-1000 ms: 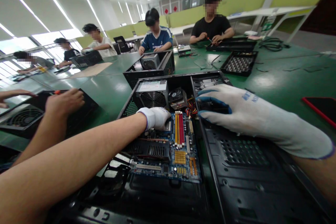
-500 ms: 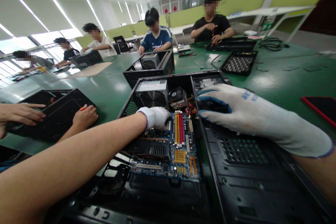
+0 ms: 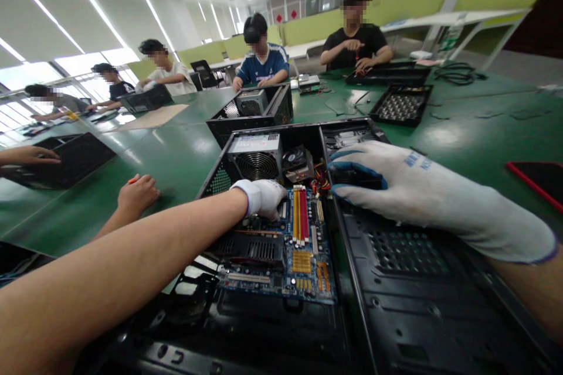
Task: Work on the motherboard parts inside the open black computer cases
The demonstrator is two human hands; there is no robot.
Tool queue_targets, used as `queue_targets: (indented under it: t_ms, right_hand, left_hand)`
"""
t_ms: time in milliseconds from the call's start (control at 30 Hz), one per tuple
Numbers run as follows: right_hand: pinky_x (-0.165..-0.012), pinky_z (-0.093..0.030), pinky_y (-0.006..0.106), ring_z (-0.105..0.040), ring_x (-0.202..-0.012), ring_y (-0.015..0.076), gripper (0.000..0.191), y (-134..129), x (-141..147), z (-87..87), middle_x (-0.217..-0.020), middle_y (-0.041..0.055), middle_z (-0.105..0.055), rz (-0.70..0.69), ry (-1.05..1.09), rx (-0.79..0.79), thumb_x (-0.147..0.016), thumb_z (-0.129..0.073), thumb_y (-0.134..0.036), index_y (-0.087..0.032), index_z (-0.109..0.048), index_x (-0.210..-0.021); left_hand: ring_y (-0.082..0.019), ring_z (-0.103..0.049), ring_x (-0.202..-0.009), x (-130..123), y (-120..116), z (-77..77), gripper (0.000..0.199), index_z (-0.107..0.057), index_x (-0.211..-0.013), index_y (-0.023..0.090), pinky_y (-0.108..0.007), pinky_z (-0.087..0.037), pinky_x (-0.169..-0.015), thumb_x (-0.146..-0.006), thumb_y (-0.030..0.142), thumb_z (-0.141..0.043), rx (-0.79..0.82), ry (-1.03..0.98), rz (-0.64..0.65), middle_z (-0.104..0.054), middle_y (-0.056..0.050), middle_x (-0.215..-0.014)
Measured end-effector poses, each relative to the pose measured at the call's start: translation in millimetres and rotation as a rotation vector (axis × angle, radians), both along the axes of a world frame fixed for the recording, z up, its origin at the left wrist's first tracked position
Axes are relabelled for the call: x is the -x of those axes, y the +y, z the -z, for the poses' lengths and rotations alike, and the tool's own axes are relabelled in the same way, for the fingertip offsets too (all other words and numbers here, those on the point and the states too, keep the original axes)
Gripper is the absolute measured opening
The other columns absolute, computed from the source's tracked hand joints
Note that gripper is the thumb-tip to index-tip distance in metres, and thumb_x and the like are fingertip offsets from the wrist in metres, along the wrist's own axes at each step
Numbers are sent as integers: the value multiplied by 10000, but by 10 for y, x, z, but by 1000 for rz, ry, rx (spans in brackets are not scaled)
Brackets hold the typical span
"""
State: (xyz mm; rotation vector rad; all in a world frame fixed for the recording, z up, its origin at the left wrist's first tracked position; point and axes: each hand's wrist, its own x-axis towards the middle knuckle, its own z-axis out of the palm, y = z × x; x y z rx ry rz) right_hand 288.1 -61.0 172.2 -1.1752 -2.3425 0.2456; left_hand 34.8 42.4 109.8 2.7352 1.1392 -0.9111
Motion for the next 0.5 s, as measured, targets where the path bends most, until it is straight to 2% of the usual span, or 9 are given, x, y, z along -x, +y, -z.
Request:
queue_targets:
  t_ms: [200, 333, 433, 500]
  right_hand:
    - [-1073, -486, 491, -627, -1233, 313, 449, 0, -5, 8, -1294, 65, -709, 10, -6, -14, -928, -636, -533, -280, -707, -1292]
    - [-1065, -504, 498, -643, -1219, 325, 469, 2, 10, -5, -1305, 70, -708, 66, 37, -37, -915, -648, -549, -260, -714, -1278]
    - [-1088, -496, 513, -646, -1226, 340, 492, -52, -20, -16, -1326, 86, -700, 176, 88, -53, -920, -628, -578, -243, -702, -1273]
    - [-1128, -463, 524, -620, -1275, 366, 573, -138, -93, -2, -1386, 126, -666, 322, 113, -44, -926, -607, -604, -227, -648, -1356]
  left_hand:
    - [-321, -742, -1043, -36, -58, -80, 511, -710, -1136, 189, -339, -587, -877, -708, 457, -788, 17, -25, -23, -773, -123, -1128]
    - [-314, -743, -1033, -3, -50, -232, 588, -648, -1210, 173, -334, -587, -851, -722, 482, -753, -10, -142, -38, -766, -126, -1135]
    - [-293, -734, -1047, 84, -57, -392, 585, -581, -1274, 166, -321, -580, -837, -791, 481, -685, -37, -285, -99, -747, -131, -1179]
    - [-273, -726, -1045, 162, -108, -503, 509, -577, -1242, 171, -313, -571, -846, -839, 475, -642, -40, -382, -125, -736, -127, -1192]
